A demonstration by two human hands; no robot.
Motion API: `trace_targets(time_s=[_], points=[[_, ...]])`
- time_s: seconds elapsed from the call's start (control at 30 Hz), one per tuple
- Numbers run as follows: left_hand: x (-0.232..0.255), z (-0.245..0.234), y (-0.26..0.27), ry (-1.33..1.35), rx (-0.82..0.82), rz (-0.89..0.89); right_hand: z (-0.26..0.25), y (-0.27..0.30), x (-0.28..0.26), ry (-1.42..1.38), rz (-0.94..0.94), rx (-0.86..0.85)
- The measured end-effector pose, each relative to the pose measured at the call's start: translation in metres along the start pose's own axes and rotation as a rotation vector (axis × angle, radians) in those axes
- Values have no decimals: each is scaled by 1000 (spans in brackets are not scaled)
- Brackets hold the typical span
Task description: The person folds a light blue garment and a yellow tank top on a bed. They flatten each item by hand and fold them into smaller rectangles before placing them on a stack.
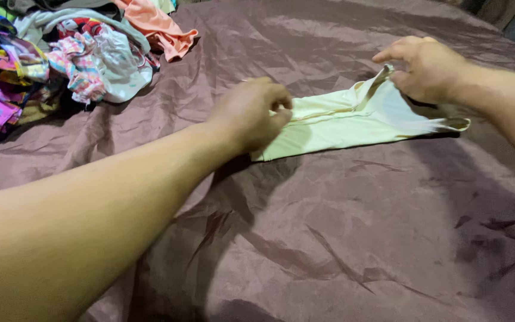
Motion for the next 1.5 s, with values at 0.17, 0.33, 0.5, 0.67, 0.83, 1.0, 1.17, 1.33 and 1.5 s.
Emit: trace_targets(time_s=[0.17, 0.33, 0.5, 0.67, 0.83, 1.0, 1.17, 1.33, 1.5], points=[[4, 18, 1, 37, -52, 15, 22, 1, 32, -4, 172, -218], [2, 18, 2, 75, -35, -16, 13, 18, 36, 121, 234, -163], [0, 18, 2, 107, -26, -21, 10, 40, 31, 280, 56, -62], [0, 17, 2, 89, -25, -14, 7, 51, 41, -299, 327, -159], [0, 17, -1, 73, -71, -54, -6, 43, 35, -573, 650, -165], [1, 16, -2, 72, -84, -72, -7, 32, 14, -400, 713, -290], [0, 15, 0, 91, -83, -62, -9, 41, 28, -350, 679, -198], [5, 15, -22, 123, -116, -81, 1, 96, 84, -373, 616, -220], [64, 46, -79, 189, -27, 177, -4, 146, 96, -319, 42, -268]])
Point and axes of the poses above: each hand's wrist, its own y-axis away from the middle knuckle, its own z-axis out of the palm, x = y × z, the point moved 3 cm from there along -y, towards the middle knuckle, and after that the axes turned 3 degrees about y, right-handed, at the moved point
